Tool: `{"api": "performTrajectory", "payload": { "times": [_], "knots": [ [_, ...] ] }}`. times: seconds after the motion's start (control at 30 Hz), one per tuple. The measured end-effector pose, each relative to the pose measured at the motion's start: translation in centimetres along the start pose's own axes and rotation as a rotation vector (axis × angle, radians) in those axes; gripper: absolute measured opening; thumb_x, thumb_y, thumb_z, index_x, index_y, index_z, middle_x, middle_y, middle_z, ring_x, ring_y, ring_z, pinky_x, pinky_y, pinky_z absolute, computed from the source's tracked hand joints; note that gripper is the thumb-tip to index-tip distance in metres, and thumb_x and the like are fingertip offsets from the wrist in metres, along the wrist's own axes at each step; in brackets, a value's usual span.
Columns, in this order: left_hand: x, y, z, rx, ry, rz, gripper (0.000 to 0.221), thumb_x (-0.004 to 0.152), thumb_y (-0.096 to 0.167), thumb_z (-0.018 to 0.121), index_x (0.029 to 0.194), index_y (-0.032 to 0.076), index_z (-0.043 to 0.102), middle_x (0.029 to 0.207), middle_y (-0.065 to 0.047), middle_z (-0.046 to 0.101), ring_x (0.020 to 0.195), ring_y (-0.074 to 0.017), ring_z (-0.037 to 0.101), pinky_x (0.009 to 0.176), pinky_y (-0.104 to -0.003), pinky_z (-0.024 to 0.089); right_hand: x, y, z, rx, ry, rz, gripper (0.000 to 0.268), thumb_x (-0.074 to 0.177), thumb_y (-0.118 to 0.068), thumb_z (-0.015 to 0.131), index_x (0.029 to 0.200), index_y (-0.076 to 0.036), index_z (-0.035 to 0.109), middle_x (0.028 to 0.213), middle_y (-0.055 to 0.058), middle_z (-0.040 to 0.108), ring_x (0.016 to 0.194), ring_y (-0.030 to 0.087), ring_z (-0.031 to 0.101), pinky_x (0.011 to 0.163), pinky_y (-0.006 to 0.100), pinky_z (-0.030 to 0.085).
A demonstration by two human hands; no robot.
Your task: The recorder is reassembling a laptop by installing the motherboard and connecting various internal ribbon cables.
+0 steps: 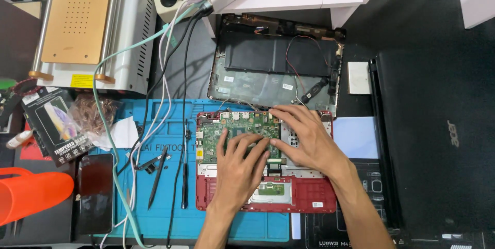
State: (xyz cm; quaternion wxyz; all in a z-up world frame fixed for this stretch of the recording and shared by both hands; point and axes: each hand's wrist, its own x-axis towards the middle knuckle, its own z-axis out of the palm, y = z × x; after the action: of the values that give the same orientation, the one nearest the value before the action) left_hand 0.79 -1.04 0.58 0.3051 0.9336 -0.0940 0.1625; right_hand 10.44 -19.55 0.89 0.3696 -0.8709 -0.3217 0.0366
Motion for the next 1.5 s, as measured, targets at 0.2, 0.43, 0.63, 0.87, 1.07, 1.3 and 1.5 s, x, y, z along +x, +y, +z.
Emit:
{"api": "performTrajectory", "payload": {
  "times": [0.2,0.43,0.63,0.87,1.07,1.3,1.5],
  "knots": [
    [0.9,0.1,-0.6,0.016,0.009,-0.063,0.036,0.092,0.015,0.071,0.128,0.008,0.067,0.119,-0.008,0.065,0.114,-0.0268,0.059,0.115,-0.055,0.033,-0.2,0.4,0.5,0.028,0.052,0.044,0.053,0.085,-0.02,0.079,0.133,-0.006,0.063,0.135,0.013,0.064,0.126,0.033,0.059,0.109,0.045,0.043],
    [1.6,0.3,-0.1,0.037,0.015,-0.128,0.044,0.094,0.017,0.069,0.136,0.005,0.063,0.115,-0.011,0.062,0.11,-0.0282,0.058,0.114,-0.052,0.032,0.2,0.1,0.3,0.008,0.072,0.02,0.049,0.083,-0.02,0.079,0.129,-0.005,0.067,0.132,0.013,0.065,0.12,0.033,0.061,0.105,0.045,0.046],
    [2.5,-0.2,-0.3,0.115,-0.006,-0.156,0.033,0.093,0.017,0.068,0.126,0.011,0.067,0.114,-0.011,0.062,0.109,-0.0297,0.056,0.103,-0.051,0.035,0.0,0.2,0.7,-0.012,0.076,0.014,0.049,0.084,-0.021,0.079,0.129,-0.006,0.068,0.131,0.013,0.065,0.118,0.033,0.062,0.103,0.045,0.047],
    [3.0,-0.5,-0.6,0.096,0.011,-0.065,0.03,0.092,0.015,0.068,0.121,0.008,0.069,0.115,-0.008,0.063,0.112,-0.028,0.057,0.108,-0.053,0.034,0.3,0.1,0.4,-0.01,0.06,0.045,0.047,0.085,-0.022,0.078,0.129,-0.006,0.068,0.132,0.012,0.064,0.119,0.032,0.061,0.102,0.044,0.047],
    [2.8,-0.5,-0.6,0.112,-0.005,-0.049,0.034,0.091,0.014,0.069,0.124,0.007,0.069,0.118,-0.008,0.063,0.114,-0.0278,0.056,0.113,-0.054,0.032,0.4,-0.5,0.3,-0.023,0.041,0.089,0.055,0.084,-0.022,0.077,0.134,-0.003,0.063,0.133,0.014,0.062,0.12,0.034,0.059,0.102,0.045,0.046],
    [1.6,-0.3,-0.3,0.057,-0.013,-0.011,0.045,0.09,0.016,0.069,0.133,0.005,0.064,0.127,-0.01,0.061,0.121,-0.03,0.055,0.118,-0.058,0.026,0.2,-0.6,-0.3,-0.045,0.048,0.032,0.046,0.081,-0.018,0.078,0.123,-0.001,0.066,0.132,0.014,0.064,0.124,0.033,0.059,0.105,0.045,0.046],
    [0.8,-1.0,0.3,-0.012,0.036,-0.041,0.043,0.09,0.014,0.07,0.133,0.006,0.066,0.127,-0.008,0.063,0.122,-0.0271,0.056,0.119,-0.055,0.027,0.3,-1.0,-0.5,-0.019,0.09,0.024,0.048,0.077,-0.013,0.081,0.121,0.001,0.068,0.129,0.015,0.065,0.12,0.033,0.062,0.103,0.044,0.049]
  ]
}}
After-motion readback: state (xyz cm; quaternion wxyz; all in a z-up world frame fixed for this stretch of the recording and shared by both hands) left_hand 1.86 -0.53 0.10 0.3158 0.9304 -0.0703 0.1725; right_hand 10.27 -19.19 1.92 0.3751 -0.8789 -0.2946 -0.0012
